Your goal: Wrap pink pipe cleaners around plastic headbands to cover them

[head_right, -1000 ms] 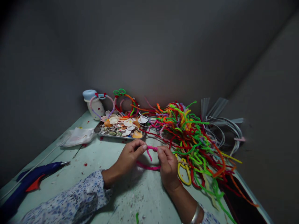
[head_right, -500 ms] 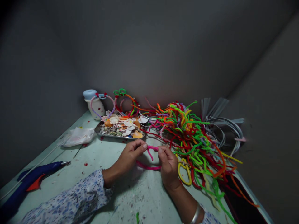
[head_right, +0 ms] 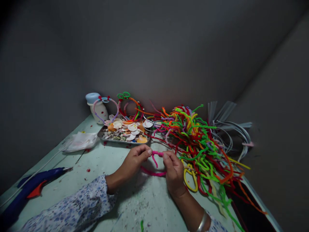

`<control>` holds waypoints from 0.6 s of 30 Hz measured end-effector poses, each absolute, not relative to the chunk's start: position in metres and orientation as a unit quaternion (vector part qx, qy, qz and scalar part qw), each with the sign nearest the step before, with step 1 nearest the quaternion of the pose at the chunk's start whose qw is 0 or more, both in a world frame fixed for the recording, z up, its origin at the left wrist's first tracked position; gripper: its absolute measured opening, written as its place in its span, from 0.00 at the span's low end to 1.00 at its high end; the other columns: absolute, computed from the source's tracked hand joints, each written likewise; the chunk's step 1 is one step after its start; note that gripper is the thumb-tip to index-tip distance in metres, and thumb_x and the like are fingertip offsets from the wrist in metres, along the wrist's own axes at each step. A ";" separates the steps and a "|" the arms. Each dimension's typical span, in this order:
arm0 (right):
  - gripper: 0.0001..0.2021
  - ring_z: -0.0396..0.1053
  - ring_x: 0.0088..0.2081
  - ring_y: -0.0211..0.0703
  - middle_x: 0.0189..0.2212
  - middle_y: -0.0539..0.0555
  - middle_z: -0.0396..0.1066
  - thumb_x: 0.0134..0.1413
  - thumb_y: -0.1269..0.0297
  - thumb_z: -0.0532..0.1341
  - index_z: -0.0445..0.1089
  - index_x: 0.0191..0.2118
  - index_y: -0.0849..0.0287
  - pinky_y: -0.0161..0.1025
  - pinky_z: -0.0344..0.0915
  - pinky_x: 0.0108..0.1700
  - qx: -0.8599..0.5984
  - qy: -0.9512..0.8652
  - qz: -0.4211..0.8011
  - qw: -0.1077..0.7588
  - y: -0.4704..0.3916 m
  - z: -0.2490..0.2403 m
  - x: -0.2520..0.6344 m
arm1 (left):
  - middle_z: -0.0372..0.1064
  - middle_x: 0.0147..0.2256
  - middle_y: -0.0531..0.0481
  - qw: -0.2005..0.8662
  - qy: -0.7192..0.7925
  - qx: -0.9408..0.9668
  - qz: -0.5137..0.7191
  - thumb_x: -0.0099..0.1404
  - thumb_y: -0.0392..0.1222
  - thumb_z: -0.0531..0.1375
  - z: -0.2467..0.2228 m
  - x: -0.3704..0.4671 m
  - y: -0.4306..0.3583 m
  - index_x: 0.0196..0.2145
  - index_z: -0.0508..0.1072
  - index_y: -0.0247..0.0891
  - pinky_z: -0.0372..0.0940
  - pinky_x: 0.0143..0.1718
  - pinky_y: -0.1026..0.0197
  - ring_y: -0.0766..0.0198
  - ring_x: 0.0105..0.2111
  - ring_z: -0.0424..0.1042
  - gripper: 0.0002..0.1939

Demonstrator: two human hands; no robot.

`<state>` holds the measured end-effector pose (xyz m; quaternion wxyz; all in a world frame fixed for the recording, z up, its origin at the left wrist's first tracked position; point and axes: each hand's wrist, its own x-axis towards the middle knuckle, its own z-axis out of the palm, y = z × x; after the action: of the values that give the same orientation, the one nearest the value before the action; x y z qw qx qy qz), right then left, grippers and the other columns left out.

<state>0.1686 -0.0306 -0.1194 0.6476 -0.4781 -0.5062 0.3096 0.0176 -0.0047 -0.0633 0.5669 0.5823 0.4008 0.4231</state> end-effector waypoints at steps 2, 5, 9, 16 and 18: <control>0.14 0.54 0.21 0.37 0.18 0.46 0.57 0.58 0.54 0.56 0.70 0.30 0.58 0.36 0.52 0.24 -0.476 -0.495 0.326 0.650 -0.030 -0.121 0.169 | 0.56 0.22 0.55 0.563 0.404 0.581 0.427 0.60 0.48 0.59 -0.064 0.018 -0.004 0.25 0.67 0.36 0.49 0.26 0.64 0.68 0.24 0.53 0.13; 0.14 0.55 0.21 0.38 0.19 0.47 0.58 0.58 0.54 0.56 0.70 0.31 0.58 0.36 0.51 0.24 -0.476 -0.486 0.336 0.651 -0.029 -0.122 0.169 | 0.56 0.21 0.55 0.563 0.406 0.577 0.431 0.59 0.49 0.60 -0.065 0.018 -0.004 0.23 0.67 0.36 0.49 0.26 0.63 0.68 0.24 0.53 0.15; 0.14 0.55 0.21 0.37 0.19 0.47 0.59 0.57 0.54 0.57 0.70 0.30 0.58 0.36 0.52 0.24 -0.471 -0.484 0.342 0.653 -0.029 -0.122 0.169 | 0.56 0.21 0.55 0.585 0.400 0.566 0.421 0.58 0.50 0.60 -0.066 0.017 -0.003 0.24 0.67 0.36 0.48 0.26 0.64 0.68 0.23 0.53 0.14; 0.13 0.55 0.21 0.37 0.19 0.47 0.58 0.57 0.54 0.57 0.70 0.30 0.58 0.36 0.51 0.24 -0.469 -0.482 0.351 0.651 -0.031 -0.120 0.169 | 0.55 0.20 0.57 0.627 0.381 0.539 0.414 0.56 0.49 0.60 -0.063 0.018 -0.005 0.24 0.67 0.35 0.47 0.26 0.64 0.69 0.22 0.51 0.14; 0.13 0.54 0.21 0.37 0.19 0.47 0.58 0.57 0.54 0.57 0.70 0.30 0.58 0.36 0.51 0.24 -0.469 -0.483 0.349 0.652 -0.031 -0.120 0.168 | 0.55 0.20 0.57 0.633 0.377 0.535 0.415 0.57 0.49 0.60 -0.063 0.018 -0.005 0.24 0.66 0.35 0.47 0.26 0.64 0.70 0.22 0.51 0.14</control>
<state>0.1685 -0.0307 -0.1196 0.6520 -0.4685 -0.4833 0.3490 0.0176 -0.0054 -0.0633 0.6325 0.5349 0.3768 0.4145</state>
